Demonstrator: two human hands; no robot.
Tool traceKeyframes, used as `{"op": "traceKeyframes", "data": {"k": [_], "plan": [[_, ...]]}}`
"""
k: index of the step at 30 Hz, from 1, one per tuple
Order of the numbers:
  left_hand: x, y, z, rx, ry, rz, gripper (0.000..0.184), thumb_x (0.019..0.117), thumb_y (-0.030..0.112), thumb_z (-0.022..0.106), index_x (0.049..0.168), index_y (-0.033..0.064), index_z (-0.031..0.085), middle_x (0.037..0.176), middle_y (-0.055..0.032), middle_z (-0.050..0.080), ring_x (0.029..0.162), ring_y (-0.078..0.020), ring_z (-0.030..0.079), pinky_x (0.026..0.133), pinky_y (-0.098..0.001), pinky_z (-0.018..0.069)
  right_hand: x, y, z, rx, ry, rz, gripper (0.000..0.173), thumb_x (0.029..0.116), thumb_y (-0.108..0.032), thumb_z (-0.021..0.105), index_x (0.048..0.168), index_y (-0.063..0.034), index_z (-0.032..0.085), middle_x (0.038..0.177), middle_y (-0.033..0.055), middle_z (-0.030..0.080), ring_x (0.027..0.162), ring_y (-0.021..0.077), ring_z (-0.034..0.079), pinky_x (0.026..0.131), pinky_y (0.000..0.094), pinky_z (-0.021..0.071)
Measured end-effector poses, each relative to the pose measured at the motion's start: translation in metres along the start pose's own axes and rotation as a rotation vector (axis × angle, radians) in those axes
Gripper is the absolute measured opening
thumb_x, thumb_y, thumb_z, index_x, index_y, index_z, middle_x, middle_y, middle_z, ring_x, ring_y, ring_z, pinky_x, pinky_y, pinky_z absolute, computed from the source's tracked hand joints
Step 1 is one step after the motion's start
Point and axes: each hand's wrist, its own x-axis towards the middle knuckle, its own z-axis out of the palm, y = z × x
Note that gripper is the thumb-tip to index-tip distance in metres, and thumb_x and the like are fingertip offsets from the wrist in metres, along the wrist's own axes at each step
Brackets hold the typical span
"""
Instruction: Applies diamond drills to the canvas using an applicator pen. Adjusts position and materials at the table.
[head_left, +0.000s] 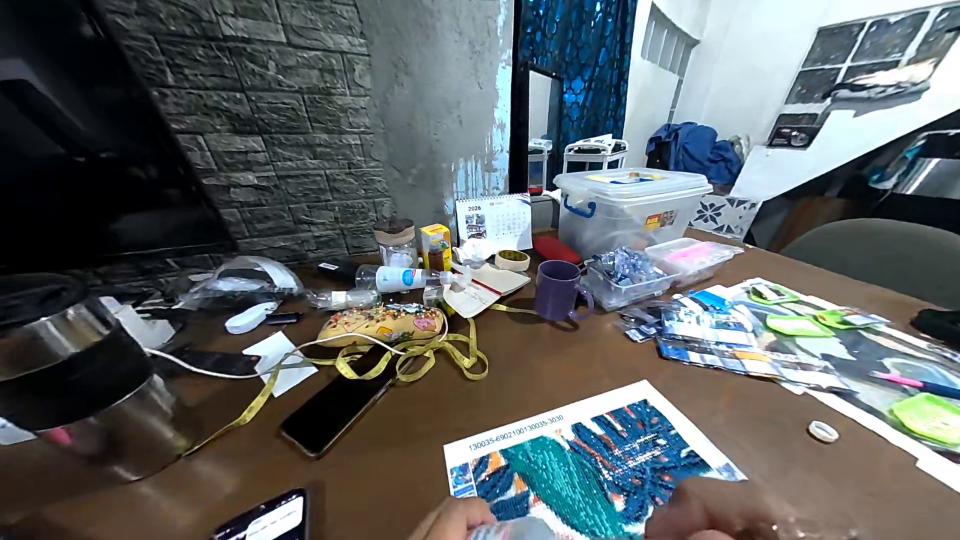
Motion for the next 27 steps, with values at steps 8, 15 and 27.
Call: {"op": "traceKeyframes", "data": {"k": [8, 15, 27], "plan": [[0.000, -0.003, -0.004, 0.054, -0.025, -0.008, 0.052, 0.0901, 0.021, 0.077, 0.123, -0.0134, 0.057, 0.115, -0.0310, 0.064, 0.105, -0.0371, 0.067, 0.093, -0.0497, 0.0542, -0.002, 0.010, 0.009, 0.009, 0.005, 0.033, 0.035, 0.1092, -0.024, 0.050, 0.097, 0.0061, 0.063, 0.080, 0.0091, 0.068, 0.072, 0.0018, 0.067, 0.067, 0.0189, 0.0568], [0.003, 0.002, -0.004, 0.055, -0.026, -0.024, 0.051, 0.0896, 0.020, 0.078, 0.123, -0.0124, 0.058, 0.113, -0.0302, 0.065, 0.102, -0.0364, 0.068, 0.091, -0.0489, 0.0551, 0.000, 0.013, 0.005, 0.056, 0.039, 0.107, 0.030, 0.1076, -0.025, 0.053, 0.097, 0.0009, 0.063, 0.080, -0.0007, 0.069, 0.071, -0.0038, 0.065, 0.065, 0.0163, 0.0561], [0.005, 0.007, -0.007, 0.052, -0.026, -0.074, 0.051, 0.0891, 0.019, 0.078, 0.124, -0.0124, 0.057, 0.114, -0.0307, 0.064, 0.104, -0.0379, 0.067, 0.093, -0.0506, 0.0539, 0.011, 0.015, 0.003, 0.518, 0.483, 0.747, 0.029, 0.1135, -0.017, 0.031, 0.095, -0.0088, 0.051, 0.060, -0.0019, 0.067, 0.048, 0.0050, 0.064, 0.045, 0.0165, 0.0528]]}}
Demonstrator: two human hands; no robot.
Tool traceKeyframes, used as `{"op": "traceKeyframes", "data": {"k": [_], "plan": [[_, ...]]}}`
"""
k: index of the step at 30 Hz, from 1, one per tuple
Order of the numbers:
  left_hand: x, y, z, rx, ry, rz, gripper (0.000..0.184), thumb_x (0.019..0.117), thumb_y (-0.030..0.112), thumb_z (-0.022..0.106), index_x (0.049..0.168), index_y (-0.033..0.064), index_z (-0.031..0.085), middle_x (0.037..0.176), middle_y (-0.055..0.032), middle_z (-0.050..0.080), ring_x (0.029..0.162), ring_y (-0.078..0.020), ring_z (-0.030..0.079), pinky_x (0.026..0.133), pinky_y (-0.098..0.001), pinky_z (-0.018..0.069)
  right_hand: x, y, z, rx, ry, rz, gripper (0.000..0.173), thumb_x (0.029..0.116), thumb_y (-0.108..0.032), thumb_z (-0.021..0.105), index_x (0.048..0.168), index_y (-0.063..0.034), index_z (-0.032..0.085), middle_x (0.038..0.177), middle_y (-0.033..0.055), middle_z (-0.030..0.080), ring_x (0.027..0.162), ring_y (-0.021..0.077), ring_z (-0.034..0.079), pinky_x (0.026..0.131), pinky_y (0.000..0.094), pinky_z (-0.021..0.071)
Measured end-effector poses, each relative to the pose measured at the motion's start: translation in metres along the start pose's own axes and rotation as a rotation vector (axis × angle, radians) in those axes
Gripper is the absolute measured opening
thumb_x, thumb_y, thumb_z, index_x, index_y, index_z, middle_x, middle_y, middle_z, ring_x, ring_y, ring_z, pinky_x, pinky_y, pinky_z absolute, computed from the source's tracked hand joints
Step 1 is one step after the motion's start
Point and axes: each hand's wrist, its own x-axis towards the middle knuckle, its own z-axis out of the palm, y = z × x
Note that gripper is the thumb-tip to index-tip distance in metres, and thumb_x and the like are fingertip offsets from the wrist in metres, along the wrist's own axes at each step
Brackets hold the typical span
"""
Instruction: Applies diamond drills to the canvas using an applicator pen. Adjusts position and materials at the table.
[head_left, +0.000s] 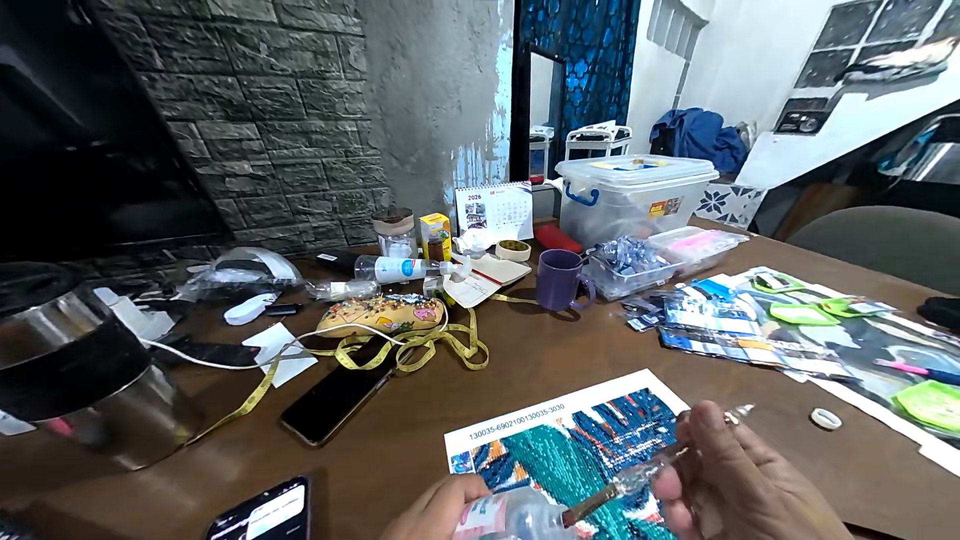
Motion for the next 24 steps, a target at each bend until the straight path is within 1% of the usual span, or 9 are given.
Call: {"op": "traceKeyframes", "data": {"k": [2, 5, 10, 13, 15, 18, 20, 22, 24], "plan": [[0.000, 0.000, 0.001, 0.007, 0.003, 0.008, 0.051, 0.0891, 0.019, 0.078, 0.124, -0.0125, 0.057, 0.113, -0.0306, 0.065, 0.104, -0.0381, 0.067, 0.093, -0.0507, 0.0540, 0.004, 0.002, -0.002, 0.021, 0.015, 0.059, 0.032, 0.1141, -0.021, 0.029, 0.094, -0.0078, 0.051, 0.057, -0.0006, 0.066, 0.045, 0.0054, 0.062, 0.043, 0.0164, 0.0506], [0.001, 0.000, 0.002, 0.014, 0.009, 0.013, 0.052, 0.0890, 0.019, 0.077, 0.124, -0.0128, 0.057, 0.112, -0.0305, 0.065, 0.103, -0.0379, 0.067, 0.092, -0.0507, 0.0538, 0.006, 0.004, -0.006, 0.017, 0.028, 0.080, 0.034, 0.1142, -0.022, 0.028, 0.094, -0.0071, 0.051, 0.056, 0.0000, 0.064, 0.043, 0.0050, 0.060, 0.041, 0.0162, 0.0491], [0.000, -0.001, -0.001, -0.023, 0.012, -0.012, 0.054, 0.0895, 0.019, 0.077, 0.127, -0.0129, 0.055, 0.114, -0.0285, 0.066, 0.106, -0.0341, 0.068, 0.095, -0.0490, 0.0538, 0.011, 0.005, -0.016, -0.050, 0.085, 0.053, 0.032, 0.1135, -0.019, 0.033, 0.090, -0.0071, 0.052, 0.055, -0.0011, 0.062, 0.042, 0.0042, 0.059, 0.040, 0.0161, 0.0482], [-0.004, -0.004, -0.006, -0.120, -0.011, -0.039, 0.054, 0.0920, 0.019, 0.074, 0.131, -0.0117, 0.052, 0.117, -0.0234, 0.067, 0.108, -0.0236, 0.068, 0.098, -0.0424, 0.0535, 0.017, 0.009, -0.023, -0.139, 0.124, -0.026, 0.026, 0.1111, -0.013, 0.040, 0.091, -0.0070, 0.056, 0.058, -0.0029, 0.062, 0.043, 0.0027, 0.057, 0.040, 0.0153, 0.0476], [-0.008, -0.006, -0.011, -0.207, -0.041, -0.098, 0.057, 0.0939, 0.022, 0.071, 0.135, -0.0105, 0.048, 0.121, -0.0192, 0.066, 0.110, -0.0167, 0.066, 0.100, -0.0378, 0.0525, 0.020, 0.012, -0.025, -0.205, 0.150, -0.047, 0.022, 0.1091, -0.011, 0.046, 0.091, -0.0069, 0.058, 0.060, -0.0034, 0.063, 0.045, 0.0023, 0.057, 0.041, 0.0154, 0.0480], [-0.013, -0.008, -0.021, -0.284, -0.077, -0.219, 0.069, 0.0933, 0.030, 0.071, 0.142, -0.0102, 0.042, 0.133, -0.0154, 0.056, 0.120, -0.0102, 0.058, 0.105, -0.0303, 0.0480, 0.025, 0.020, -0.029, -0.291, 0.157, -0.051, 0.020, 0.1073, -0.011, 0.051, 0.089, -0.0063, 0.058, 0.059, -0.0032, 0.063, 0.044, 0.0027, 0.057, 0.042, 0.0162, 0.0480], [-0.013, -0.011, -0.026, -0.312, -0.081, -0.242, 0.068, 0.0907, 0.025, 0.074, 0.141, -0.0104, 0.044, 0.133, -0.0137, 0.053, 0.120, -0.0089, 0.057, 0.105, -0.0280, 0.0482, 0.028, 0.024, -0.032, -0.364, 0.148, -0.045, 0.019, 0.1065, -0.012, 0.054, 0.090, -0.0059, 0.059, 0.059, -0.0035, 0.062, 0.044, 0.0029, 0.057, 0.042, 0.0167, 0.0481], [-0.011, -0.010, -0.029, -0.323, -0.082, -0.259, 0.061, 0.0882, 0.013, 0.076, 0.137, -0.0090, 0.047, 0.126, -0.0080, 0.059, 0.114, -0.0051, 0.061, 0.101, -0.0260, 0.0510, 0.028, 0.026, -0.034, -0.424, 0.122, -0.017, 0.018, 0.1061, -0.014, 0.055, 0.091, -0.0059, 0.060, 0.060, -0.0030, 0.063, 0.045, 0.0036, 0.058, 0.043, 0.0175, 0.0486], [-0.008, -0.015, -0.032, -0.320, -0.085, -0.285, 0.057, 0.0860, 0.006, 0.076, 0.135, -0.0057, 0.050, 0.120, -0.0019, 0.067, 0.109, -0.0022, 0.065, 0.099, -0.0256, 0.0533, 0.027, 0.027, -0.033, -0.467, 0.084, 0.010, 0.016, 0.1060, -0.014, 0.055, 0.092, -0.0059, 0.060, 0.061, -0.0025, 0.064, 0.046, 0.0043, 0.059, 0.045, 0.0182, 0.0504]]}}
